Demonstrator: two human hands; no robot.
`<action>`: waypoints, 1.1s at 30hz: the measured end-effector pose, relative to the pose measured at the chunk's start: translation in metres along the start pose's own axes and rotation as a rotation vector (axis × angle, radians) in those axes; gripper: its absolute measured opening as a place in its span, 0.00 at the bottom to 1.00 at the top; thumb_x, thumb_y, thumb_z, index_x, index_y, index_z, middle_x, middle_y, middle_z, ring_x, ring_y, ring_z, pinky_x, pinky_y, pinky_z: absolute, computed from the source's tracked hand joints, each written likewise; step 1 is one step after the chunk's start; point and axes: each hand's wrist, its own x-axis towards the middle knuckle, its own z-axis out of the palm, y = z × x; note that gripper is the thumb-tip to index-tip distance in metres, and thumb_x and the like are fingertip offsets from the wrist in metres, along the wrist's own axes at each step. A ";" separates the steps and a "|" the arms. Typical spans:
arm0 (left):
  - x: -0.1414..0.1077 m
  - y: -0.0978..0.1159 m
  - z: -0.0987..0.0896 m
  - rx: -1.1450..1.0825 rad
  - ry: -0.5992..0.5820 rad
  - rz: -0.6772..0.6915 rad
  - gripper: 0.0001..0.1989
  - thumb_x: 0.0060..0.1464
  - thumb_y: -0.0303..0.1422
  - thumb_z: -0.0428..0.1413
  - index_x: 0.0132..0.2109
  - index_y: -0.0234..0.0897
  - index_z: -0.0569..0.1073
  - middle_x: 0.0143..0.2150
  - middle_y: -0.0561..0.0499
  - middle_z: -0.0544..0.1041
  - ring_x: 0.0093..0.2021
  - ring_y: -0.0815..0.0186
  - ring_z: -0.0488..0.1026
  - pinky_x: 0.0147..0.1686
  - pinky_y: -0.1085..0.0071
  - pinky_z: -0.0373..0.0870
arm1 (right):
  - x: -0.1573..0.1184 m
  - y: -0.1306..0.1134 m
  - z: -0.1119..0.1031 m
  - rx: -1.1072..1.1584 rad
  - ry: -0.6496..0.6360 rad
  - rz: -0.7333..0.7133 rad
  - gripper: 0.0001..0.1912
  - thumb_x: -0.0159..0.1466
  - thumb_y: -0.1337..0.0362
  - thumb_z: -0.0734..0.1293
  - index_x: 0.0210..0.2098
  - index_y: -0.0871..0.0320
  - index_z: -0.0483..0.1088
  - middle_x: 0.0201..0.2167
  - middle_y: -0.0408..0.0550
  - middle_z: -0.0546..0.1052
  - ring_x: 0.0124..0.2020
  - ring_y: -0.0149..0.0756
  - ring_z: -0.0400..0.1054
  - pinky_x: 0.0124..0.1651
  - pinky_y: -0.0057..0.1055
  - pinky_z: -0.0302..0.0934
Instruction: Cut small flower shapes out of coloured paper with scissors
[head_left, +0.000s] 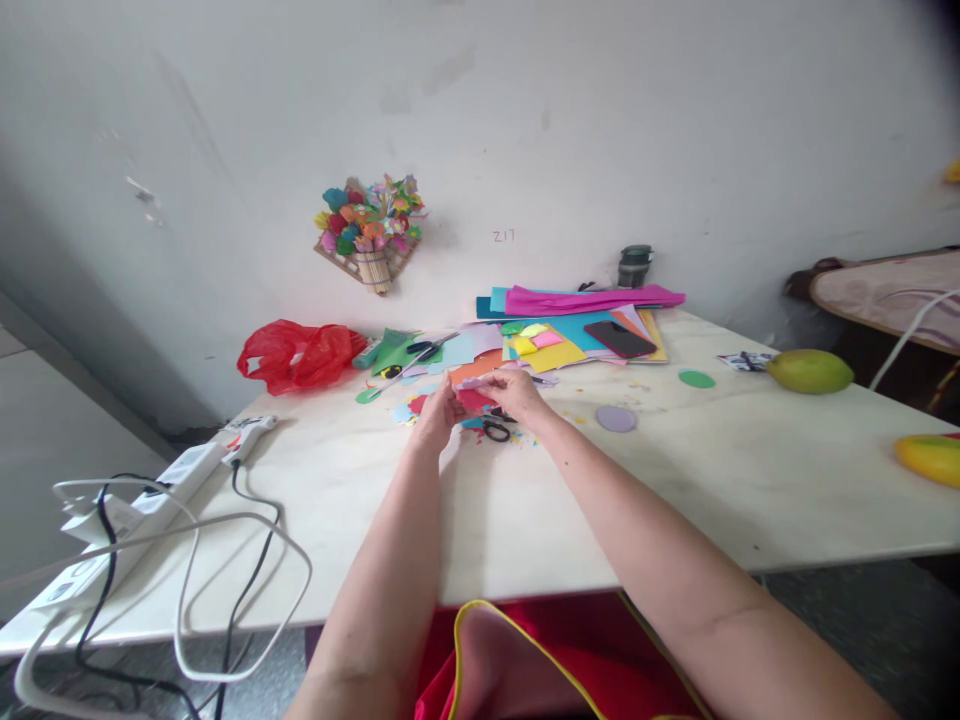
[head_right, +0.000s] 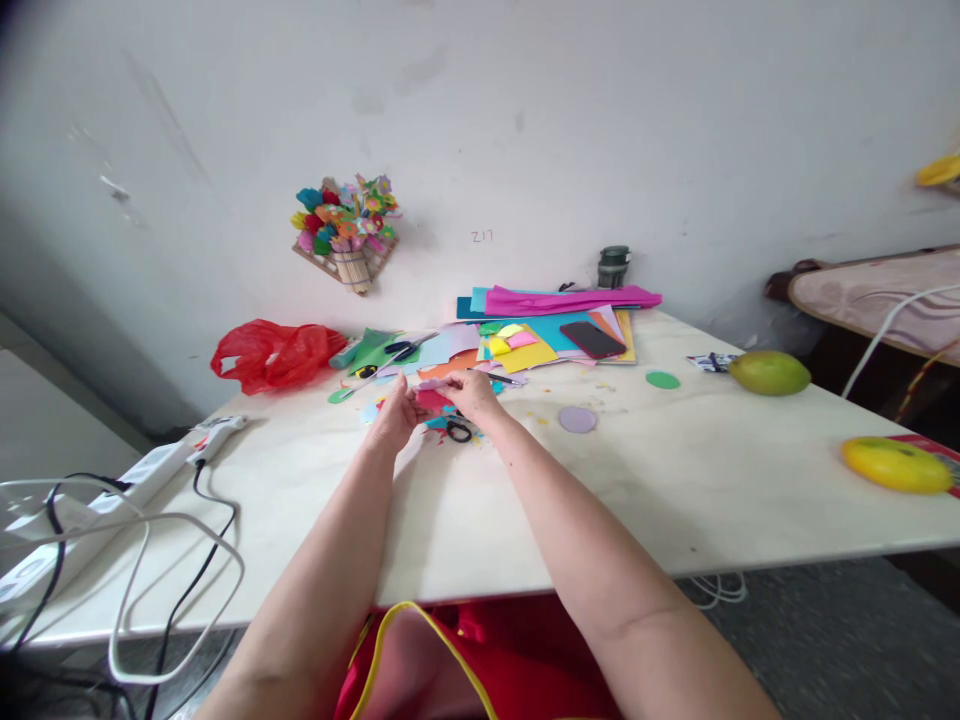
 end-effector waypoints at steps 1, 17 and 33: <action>-0.001 0.000 -0.001 0.011 -0.016 0.010 0.32 0.36 0.63 0.65 0.28 0.35 0.73 0.24 0.49 0.77 0.26 0.61 0.78 0.35 0.64 0.76 | 0.000 0.000 0.000 -0.005 0.015 0.013 0.05 0.57 0.70 0.70 0.30 0.59 0.80 0.28 0.47 0.81 0.31 0.35 0.74 0.38 0.30 0.67; 0.000 -0.002 -0.002 0.059 0.015 0.009 0.18 0.35 0.37 0.73 0.27 0.33 0.74 0.25 0.52 0.76 0.27 0.65 0.77 0.39 0.64 0.77 | 0.002 -0.017 -0.020 -0.242 0.156 0.272 0.11 0.63 0.67 0.64 0.25 0.57 0.72 0.28 0.46 0.80 0.27 0.34 0.73 0.32 0.27 0.64; -0.002 0.001 0.002 0.048 0.057 0.004 0.21 0.36 0.44 0.72 0.28 0.36 0.72 0.24 0.51 0.77 0.32 0.59 0.80 0.40 0.63 0.77 | 0.005 -0.006 -0.042 -0.493 0.091 0.324 0.05 0.58 0.70 0.70 0.28 0.55 0.78 0.34 0.50 0.83 0.40 0.41 0.77 0.35 0.28 0.66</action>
